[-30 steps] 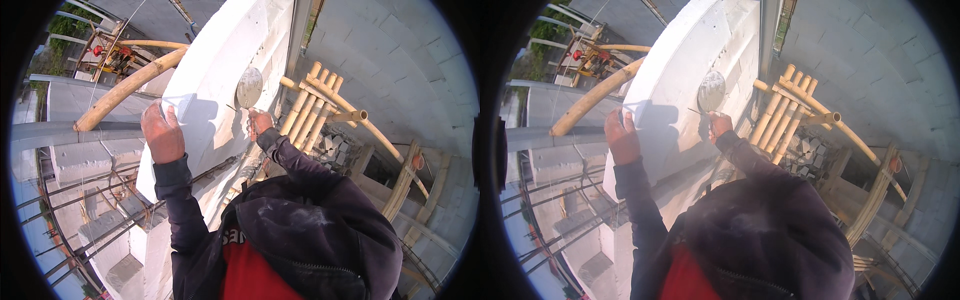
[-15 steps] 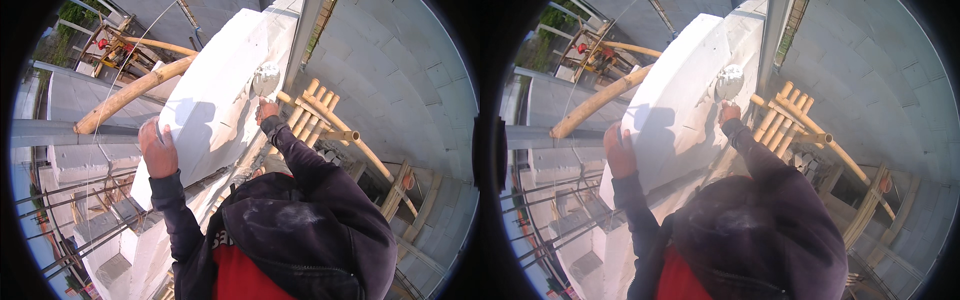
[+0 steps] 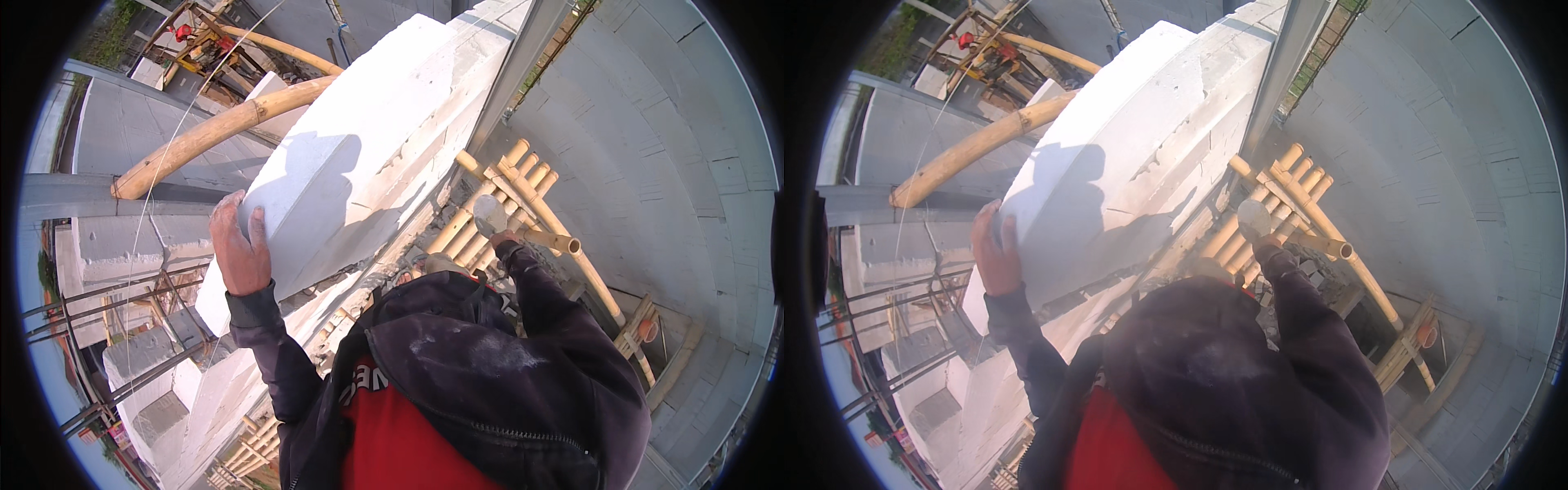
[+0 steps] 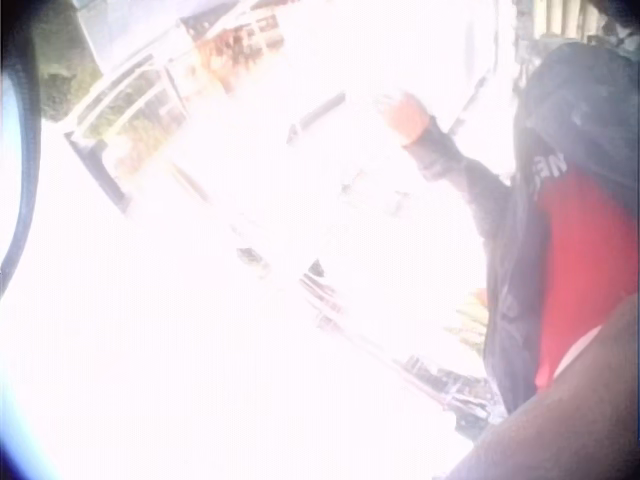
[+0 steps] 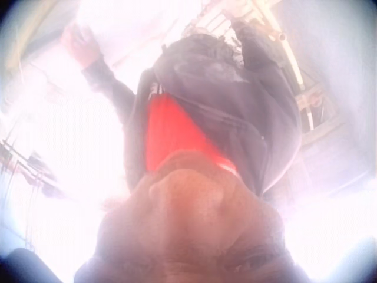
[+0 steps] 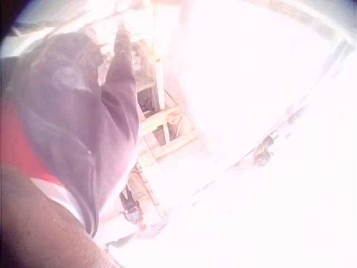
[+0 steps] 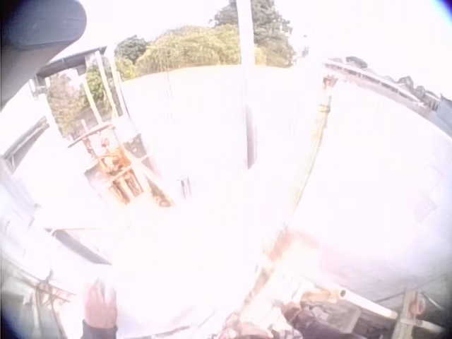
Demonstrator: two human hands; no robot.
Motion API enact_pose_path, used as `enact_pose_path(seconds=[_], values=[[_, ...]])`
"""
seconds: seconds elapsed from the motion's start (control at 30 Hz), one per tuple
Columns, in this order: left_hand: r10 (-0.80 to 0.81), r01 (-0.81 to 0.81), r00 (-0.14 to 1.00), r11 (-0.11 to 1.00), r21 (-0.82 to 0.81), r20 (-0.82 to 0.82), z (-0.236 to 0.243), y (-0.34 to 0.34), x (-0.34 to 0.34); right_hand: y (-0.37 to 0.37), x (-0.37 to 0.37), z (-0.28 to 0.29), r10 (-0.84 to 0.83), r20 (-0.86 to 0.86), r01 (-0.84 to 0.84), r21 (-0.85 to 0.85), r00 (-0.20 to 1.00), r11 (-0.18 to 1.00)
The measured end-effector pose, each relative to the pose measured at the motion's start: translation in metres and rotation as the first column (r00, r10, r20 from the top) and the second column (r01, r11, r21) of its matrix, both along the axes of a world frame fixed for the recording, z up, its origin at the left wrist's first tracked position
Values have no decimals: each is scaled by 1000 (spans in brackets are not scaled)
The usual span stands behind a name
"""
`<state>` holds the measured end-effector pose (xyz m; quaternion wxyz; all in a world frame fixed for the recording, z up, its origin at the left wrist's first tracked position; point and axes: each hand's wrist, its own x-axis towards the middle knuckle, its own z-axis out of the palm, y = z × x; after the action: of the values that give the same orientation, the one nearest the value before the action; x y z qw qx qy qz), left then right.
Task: The person measures a wall section, scoops mortar from a bucket, applies it to a white tile, and places the tile onto a wall. The person repeats this process for additional tiles, smoothing the mortar and adjusting the tiles into position.
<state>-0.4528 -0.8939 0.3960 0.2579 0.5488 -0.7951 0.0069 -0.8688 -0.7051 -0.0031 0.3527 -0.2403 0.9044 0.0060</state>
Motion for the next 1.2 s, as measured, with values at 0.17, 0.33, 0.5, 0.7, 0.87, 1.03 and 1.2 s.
enact_pose_path(seconds=[0.17,0.33,0.5,0.7,0.87,1.03,1.2], values=[[8,-8,1000,1000,9,18,2,-3,-2,48,-36,-5,166,22,-167,126,986,978],[76,-76,997,996,43,11,2,-4,-7,54,-45,-26,325,171,-361,277,930,890],[134,-136,991,984,116,21,0,-3,-4,47,-44,-39,373,291,-459,333,881,824],[166,-169,985,979,111,38,-1,-1,-7,39,-48,-60,360,347,-473,334,866,815],[228,-235,972,957,172,59,0,-1,-5,42,-49,-72,357,407,-494,307,841,813],[242,-246,969,951,187,47,1,-1,-8,61,-53,-94,9,335,-113,292,942,950],[225,-233,972,964,128,72,-7,-3,0,98,-79,-137,504,371,-558,50,780,828]])
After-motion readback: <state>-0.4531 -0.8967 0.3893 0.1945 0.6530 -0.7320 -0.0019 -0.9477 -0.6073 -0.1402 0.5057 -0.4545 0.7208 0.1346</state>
